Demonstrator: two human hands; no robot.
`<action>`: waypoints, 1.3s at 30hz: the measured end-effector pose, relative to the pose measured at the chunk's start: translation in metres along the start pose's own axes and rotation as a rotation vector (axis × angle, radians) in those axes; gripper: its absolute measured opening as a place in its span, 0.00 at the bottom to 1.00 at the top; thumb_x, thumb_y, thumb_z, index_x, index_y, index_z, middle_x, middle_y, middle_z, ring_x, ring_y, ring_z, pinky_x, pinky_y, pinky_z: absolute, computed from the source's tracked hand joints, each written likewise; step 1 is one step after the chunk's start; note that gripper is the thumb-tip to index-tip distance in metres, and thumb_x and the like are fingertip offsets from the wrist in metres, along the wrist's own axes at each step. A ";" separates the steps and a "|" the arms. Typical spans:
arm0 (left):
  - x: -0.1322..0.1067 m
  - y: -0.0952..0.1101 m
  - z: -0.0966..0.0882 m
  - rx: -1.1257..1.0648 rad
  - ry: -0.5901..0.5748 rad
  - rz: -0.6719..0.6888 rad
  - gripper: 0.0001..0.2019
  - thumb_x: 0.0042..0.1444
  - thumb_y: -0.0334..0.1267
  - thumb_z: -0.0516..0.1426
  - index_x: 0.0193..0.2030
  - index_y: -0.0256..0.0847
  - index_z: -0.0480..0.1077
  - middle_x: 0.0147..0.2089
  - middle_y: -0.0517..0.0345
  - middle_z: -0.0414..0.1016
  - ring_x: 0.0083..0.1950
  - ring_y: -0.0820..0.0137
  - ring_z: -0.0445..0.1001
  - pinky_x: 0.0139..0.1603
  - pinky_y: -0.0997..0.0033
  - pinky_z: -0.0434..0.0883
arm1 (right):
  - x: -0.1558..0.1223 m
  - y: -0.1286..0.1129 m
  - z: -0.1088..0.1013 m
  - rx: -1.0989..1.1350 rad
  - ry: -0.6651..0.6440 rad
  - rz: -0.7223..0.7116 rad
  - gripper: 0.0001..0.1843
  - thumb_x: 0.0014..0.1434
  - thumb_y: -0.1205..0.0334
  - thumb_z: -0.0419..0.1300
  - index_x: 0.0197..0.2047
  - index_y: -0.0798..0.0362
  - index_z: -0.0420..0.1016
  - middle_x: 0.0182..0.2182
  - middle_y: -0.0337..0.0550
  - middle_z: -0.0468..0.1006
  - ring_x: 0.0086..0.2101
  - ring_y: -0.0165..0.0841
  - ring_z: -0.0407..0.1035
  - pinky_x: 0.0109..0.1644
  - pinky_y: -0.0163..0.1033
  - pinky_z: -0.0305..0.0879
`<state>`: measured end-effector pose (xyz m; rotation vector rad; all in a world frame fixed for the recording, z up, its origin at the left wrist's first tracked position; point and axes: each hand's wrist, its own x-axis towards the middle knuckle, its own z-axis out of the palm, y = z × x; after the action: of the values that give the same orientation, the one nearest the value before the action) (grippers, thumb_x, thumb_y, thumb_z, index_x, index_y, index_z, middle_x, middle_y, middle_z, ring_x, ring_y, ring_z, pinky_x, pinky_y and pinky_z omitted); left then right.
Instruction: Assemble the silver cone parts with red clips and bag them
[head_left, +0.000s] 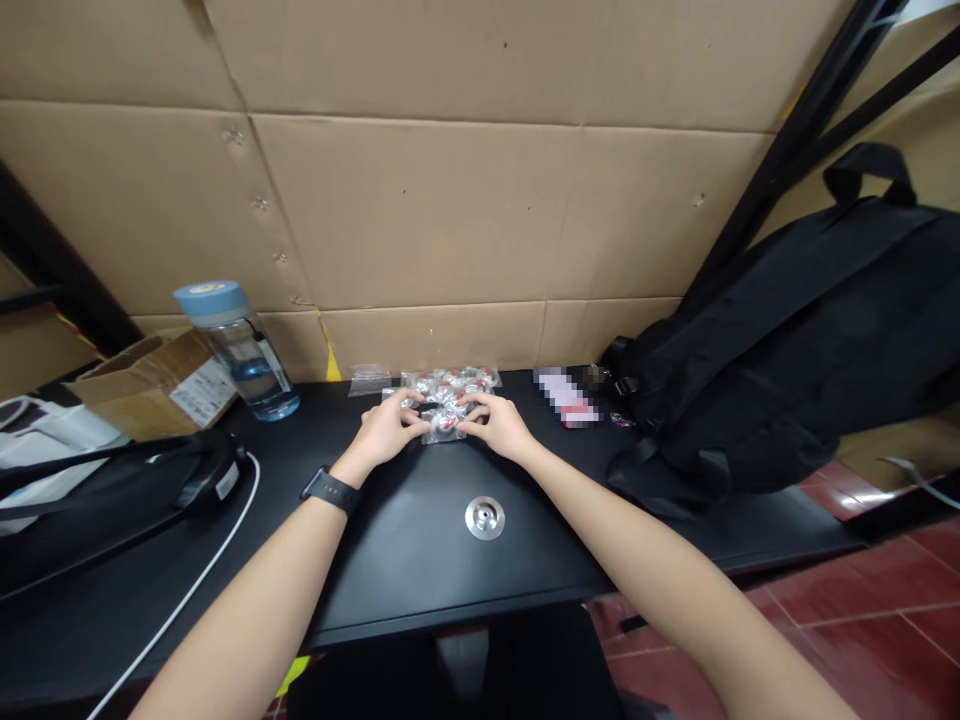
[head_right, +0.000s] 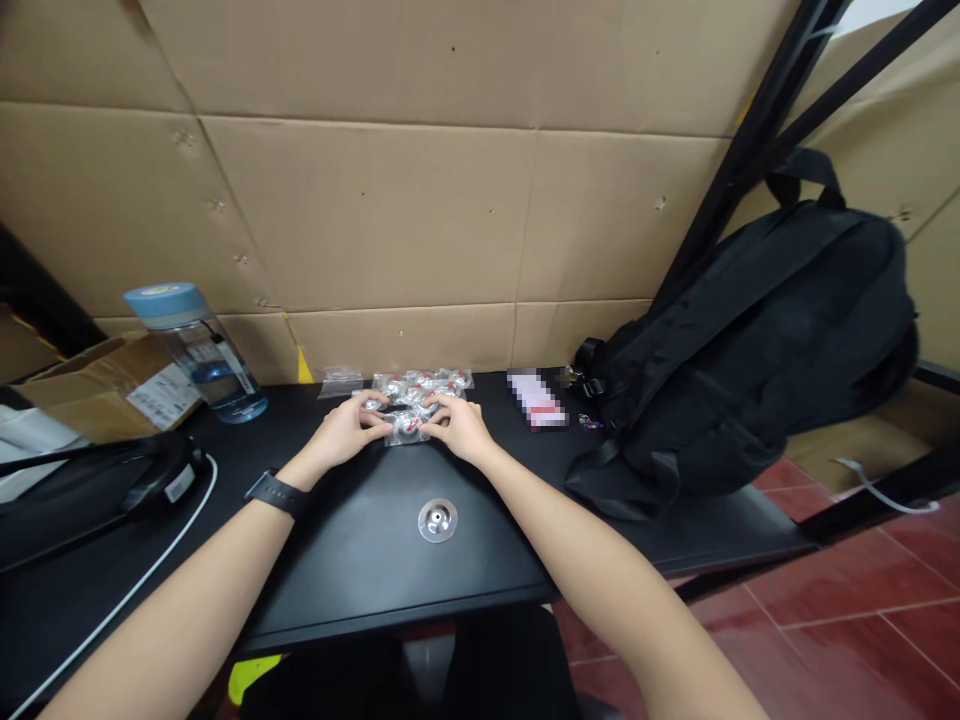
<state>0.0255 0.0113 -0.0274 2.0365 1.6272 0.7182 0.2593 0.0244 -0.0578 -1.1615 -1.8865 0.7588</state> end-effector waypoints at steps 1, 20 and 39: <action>0.000 0.000 0.000 0.016 0.000 -0.010 0.18 0.54 0.46 0.63 0.50 0.50 0.68 0.35 0.66 0.85 0.52 0.62 0.81 0.56 0.62 0.65 | 0.000 0.000 0.001 -0.022 0.004 0.006 0.18 0.53 0.58 0.71 0.47 0.48 0.77 0.29 0.36 0.85 0.32 0.35 0.79 0.45 0.39 0.67; 0.008 -0.005 -0.016 0.401 0.323 0.027 0.12 0.58 0.48 0.60 0.44 0.46 0.71 0.45 0.51 0.82 0.55 0.53 0.72 0.54 0.53 0.56 | 0.001 -0.003 -0.028 -0.204 -0.044 -0.144 0.12 0.59 0.60 0.64 0.47 0.50 0.78 0.34 0.39 0.81 0.32 0.32 0.71 0.41 0.37 0.66; 0.001 -0.035 -0.047 0.444 -0.070 0.078 0.02 0.47 0.41 0.66 0.30 0.54 0.82 0.46 0.57 0.81 0.53 0.53 0.74 0.54 0.55 0.64 | -0.028 -0.040 -0.035 -0.420 -0.554 -0.295 0.10 0.50 0.62 0.73 0.38 0.49 0.82 0.37 0.41 0.80 0.36 0.35 0.73 0.38 0.36 0.64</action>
<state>-0.0309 0.0202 -0.0127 2.4082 1.7966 0.3213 0.2794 -0.0138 -0.0162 -0.9306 -2.7092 0.5665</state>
